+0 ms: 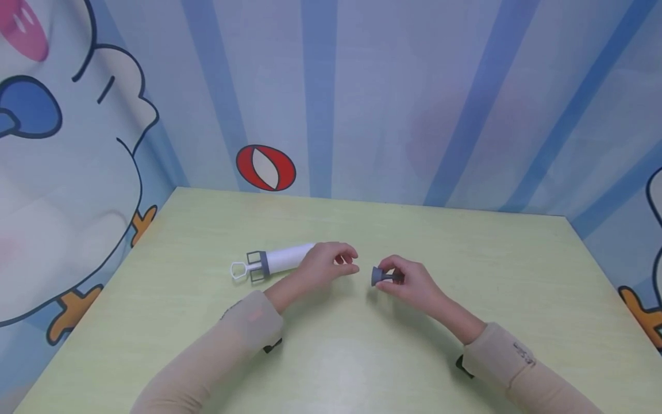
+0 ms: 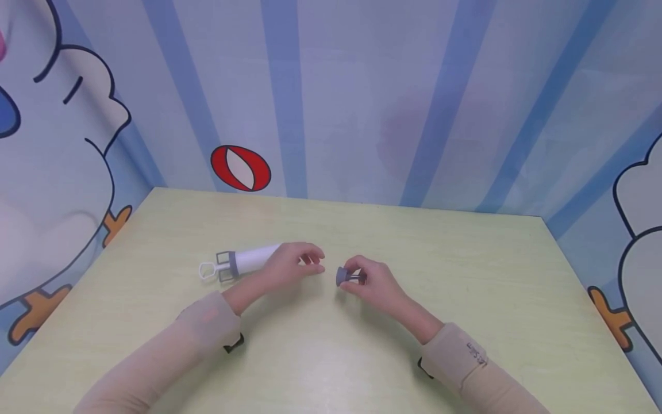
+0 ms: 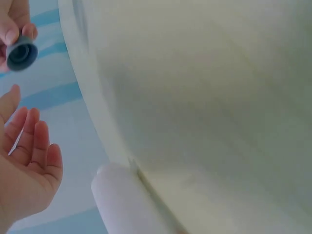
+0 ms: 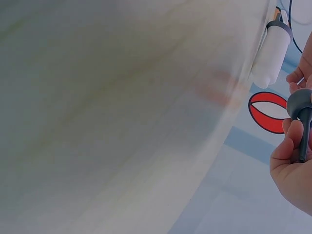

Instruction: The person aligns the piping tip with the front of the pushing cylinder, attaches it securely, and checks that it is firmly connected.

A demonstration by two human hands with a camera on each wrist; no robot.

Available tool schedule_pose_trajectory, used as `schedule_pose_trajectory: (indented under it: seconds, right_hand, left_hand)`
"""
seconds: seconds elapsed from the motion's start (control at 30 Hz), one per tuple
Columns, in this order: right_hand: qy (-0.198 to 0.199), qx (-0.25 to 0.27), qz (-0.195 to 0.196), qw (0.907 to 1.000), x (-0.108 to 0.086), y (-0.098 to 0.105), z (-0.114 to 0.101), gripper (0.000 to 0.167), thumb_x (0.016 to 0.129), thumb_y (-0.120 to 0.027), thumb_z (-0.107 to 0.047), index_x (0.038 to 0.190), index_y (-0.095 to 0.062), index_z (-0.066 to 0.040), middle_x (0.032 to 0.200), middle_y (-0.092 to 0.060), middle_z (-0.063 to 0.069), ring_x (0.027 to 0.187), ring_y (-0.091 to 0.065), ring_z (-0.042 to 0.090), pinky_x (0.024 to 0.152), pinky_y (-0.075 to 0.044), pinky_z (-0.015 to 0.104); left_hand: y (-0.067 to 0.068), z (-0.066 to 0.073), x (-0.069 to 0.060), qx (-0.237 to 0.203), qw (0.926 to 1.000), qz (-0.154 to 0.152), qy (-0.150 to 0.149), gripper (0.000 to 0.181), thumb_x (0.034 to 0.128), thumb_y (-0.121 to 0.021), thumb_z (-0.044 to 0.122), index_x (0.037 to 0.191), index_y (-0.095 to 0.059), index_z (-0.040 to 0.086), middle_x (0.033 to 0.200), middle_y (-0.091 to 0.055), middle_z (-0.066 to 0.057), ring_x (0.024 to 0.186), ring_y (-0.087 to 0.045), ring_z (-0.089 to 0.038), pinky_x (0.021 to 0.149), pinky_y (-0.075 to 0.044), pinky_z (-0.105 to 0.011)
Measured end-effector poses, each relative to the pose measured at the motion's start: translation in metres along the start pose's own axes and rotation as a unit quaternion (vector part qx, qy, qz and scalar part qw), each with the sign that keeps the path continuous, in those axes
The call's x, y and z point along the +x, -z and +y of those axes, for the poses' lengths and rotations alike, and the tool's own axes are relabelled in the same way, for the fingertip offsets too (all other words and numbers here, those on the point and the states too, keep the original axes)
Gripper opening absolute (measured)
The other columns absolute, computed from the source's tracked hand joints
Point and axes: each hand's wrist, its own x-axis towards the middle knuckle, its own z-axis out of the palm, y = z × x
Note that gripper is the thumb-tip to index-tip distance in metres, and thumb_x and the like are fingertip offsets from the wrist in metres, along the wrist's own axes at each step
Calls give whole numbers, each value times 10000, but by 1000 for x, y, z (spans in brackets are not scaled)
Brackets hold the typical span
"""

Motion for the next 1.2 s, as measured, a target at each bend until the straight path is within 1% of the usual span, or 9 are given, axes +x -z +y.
schedule_pose_trajectory:
  seconds: [0.13, 0.33, 0.43, 0.53, 0.63, 0.77, 0.87, 1.03, 1.2]
  right_hand:
    - [-80, 10, 30, 10000, 1, 0, 2, 251, 755, -686, -146, 972, -586, -67, 863, -619, 60, 652, -459, 141, 566, -409, 214]
    - [-98, 10, 31, 9999, 0, 1, 3, 259, 757, -684, -151, 980, -584, -65, 863, -620, 66, 642, -448, 141, 547, -397, 213]
    - [-88, -11, 45, 10000, 0, 2, 3, 261, 760, -680, -148, 985, -580, -63, 861, -617, 70, 641, -444, 141, 542, -393, 213]
    - [-72, -37, 71, 9999, 0, 3, 2, 260, 762, -678, -145, 988, -579, -63, 863, -616, 72, 641, -443, 142, 542, -391, 214]
    - [-35, -69, 88, 9999, 0, 3, 3, 258, 762, -677, -143, 987, -579, -63, 859, -617, 72, 637, -444, 141, 541, -392, 215]
    - [15, -94, 129, 9999, 0, 3, 5, 252, 762, -678, -140, 982, -581, -64, 846, -617, 64, 623, -444, 134, 532, -392, 214]
    - [8, -91, 158, 9998, 0, 4, 6, 248, 761, -677, -137, 978, -580, -66, 836, -614, 58, 617, -442, 131, 526, -390, 214]
    - [-57, -63, 132, 9999, 0, 4, 7, 245, 764, -674, -140, 977, -576, -70, 830, -606, 55, 622, -440, 136, 527, -386, 215]
    - [-91, -58, 102, 9999, 0, 4, 8, 247, 765, -675, -143, 979, -575, -71, 833, -604, 56, 627, -436, 142, 530, -382, 215]
  left_hand:
    - [14, -6, 1, 37, 9997, 16, 236, 337, 800, -640, 298, 1091, -608, 132, 1022, -618, -12, 940, -529, -154, 817, -447, -289]
    - [31, -16, -1, 338, 9982, 139, 466, 360, 797, -643, 294, 1121, -598, 144, 1105, -597, -8, 1072, -515, -209, 897, -424, -354]
    - [37, -22, -2, 502, 9975, 147, 475, 389, 797, -644, 288, 1153, -579, 146, 1150, -579, -19, 1108, -493, -210, 938, -394, -374]
    - [42, -28, -3, 721, 9965, 71, 418, 440, 795, -646, 288, 1199, -545, 148, 1200, -552, -32, 1138, -470, -219, 960, -373, -392]
    - [45, -33, -4, 978, 9944, -43, 399, 486, 790, -649, 298, 1234, -514, 154, 1241, -524, -42, 1166, -447, -226, 976, -356, -406]
    - [48, -39, -5, 1196, 9913, -186, 516, 526, 782, -656, 306, 1262, -487, 171, 1278, -493, -45, 1199, -418, -229, 996, -332, -419]
    - [50, -43, -6, 1333, 9892, -297, 538, 560, 775, -663, 302, 1282, -465, 167, 1293, -480, -56, 1206, -412, -240, 997, -326, -429]
    - [50, -50, -5, 1580, 9841, -495, 644, 610, 755, -681, 311, 1300, -445, 172, 1282, -487, -63, 1177, -437, -240, 971, -353, -427]
    - [49, -53, -5, 1681, 9803, -633, 819, 628, 748, -683, 319, 1304, -439, 162, 1246, -505, -86, 1109, -474, -243, 922, -385, -439]
